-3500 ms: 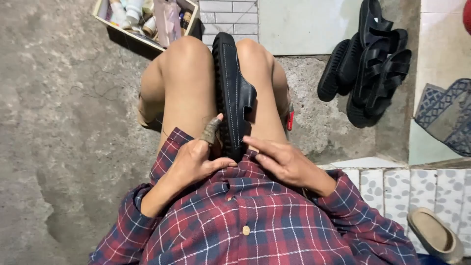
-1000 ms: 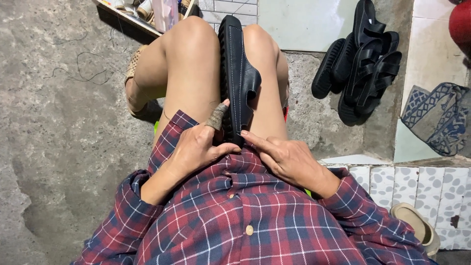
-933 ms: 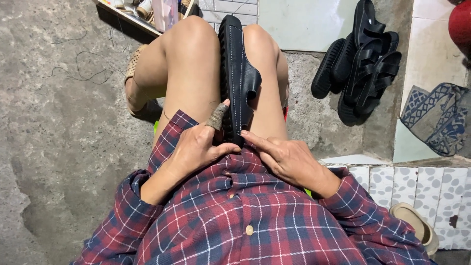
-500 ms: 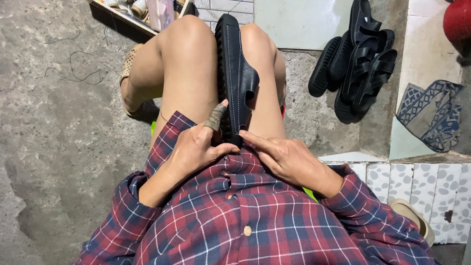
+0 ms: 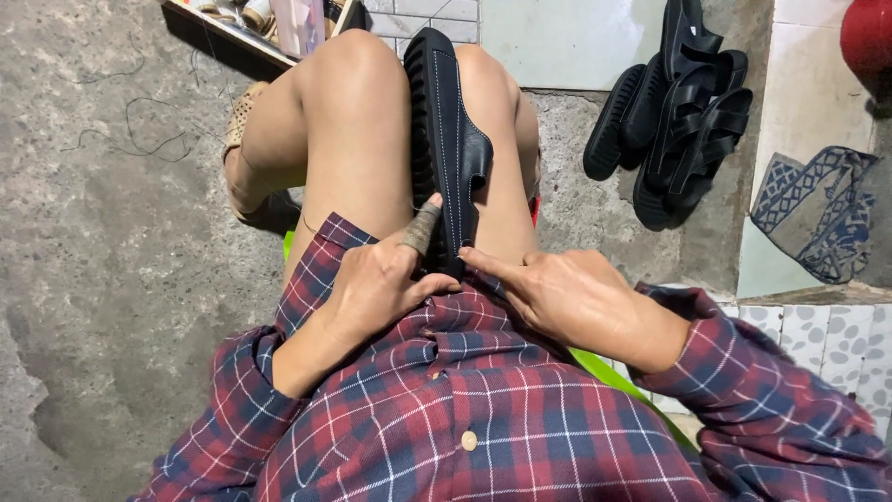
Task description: Hand-stitching the sole of a black sandal using a needle and thread
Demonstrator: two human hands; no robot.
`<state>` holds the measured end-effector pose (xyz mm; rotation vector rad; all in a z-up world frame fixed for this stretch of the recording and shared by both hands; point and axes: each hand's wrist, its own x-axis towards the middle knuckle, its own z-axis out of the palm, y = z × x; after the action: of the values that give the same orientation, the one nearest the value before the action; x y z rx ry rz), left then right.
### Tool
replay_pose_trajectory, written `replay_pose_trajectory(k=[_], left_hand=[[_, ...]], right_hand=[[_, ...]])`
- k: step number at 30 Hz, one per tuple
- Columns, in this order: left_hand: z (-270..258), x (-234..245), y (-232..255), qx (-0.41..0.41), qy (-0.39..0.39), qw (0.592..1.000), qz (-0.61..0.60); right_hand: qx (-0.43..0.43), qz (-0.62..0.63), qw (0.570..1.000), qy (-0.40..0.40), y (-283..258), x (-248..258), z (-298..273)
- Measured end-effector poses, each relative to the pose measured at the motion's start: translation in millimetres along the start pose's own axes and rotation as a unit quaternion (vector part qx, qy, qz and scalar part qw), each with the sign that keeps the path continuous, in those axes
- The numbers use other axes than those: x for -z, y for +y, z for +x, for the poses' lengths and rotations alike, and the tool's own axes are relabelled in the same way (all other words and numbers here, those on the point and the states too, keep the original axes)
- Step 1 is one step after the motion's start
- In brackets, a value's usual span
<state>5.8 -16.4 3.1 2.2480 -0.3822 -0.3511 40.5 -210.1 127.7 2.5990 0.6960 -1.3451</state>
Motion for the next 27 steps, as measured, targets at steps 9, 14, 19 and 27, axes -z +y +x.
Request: replay_pose_trajectory(k=[9,14,19,27], left_hand=[[4,-19,-9,-0.06,0.04,0.996,0.057],[6,-23,-13,-0.069,0.069,0.994,0.048],[8,-24,-15,-0.073,0.088,0.993,0.021],[10,-23,-15,-0.032,0.085,0.995,-0.032]], right_hand=[[0.001,-0.082,0.997,0.007,3,-17,2],[0.03,-0.011,0.99,0.139,12,-50,10],[0.053,0.004,0.964,0.259,25,-88,23],[0.109,0.035,0.916,0.385,32,-110,41]])
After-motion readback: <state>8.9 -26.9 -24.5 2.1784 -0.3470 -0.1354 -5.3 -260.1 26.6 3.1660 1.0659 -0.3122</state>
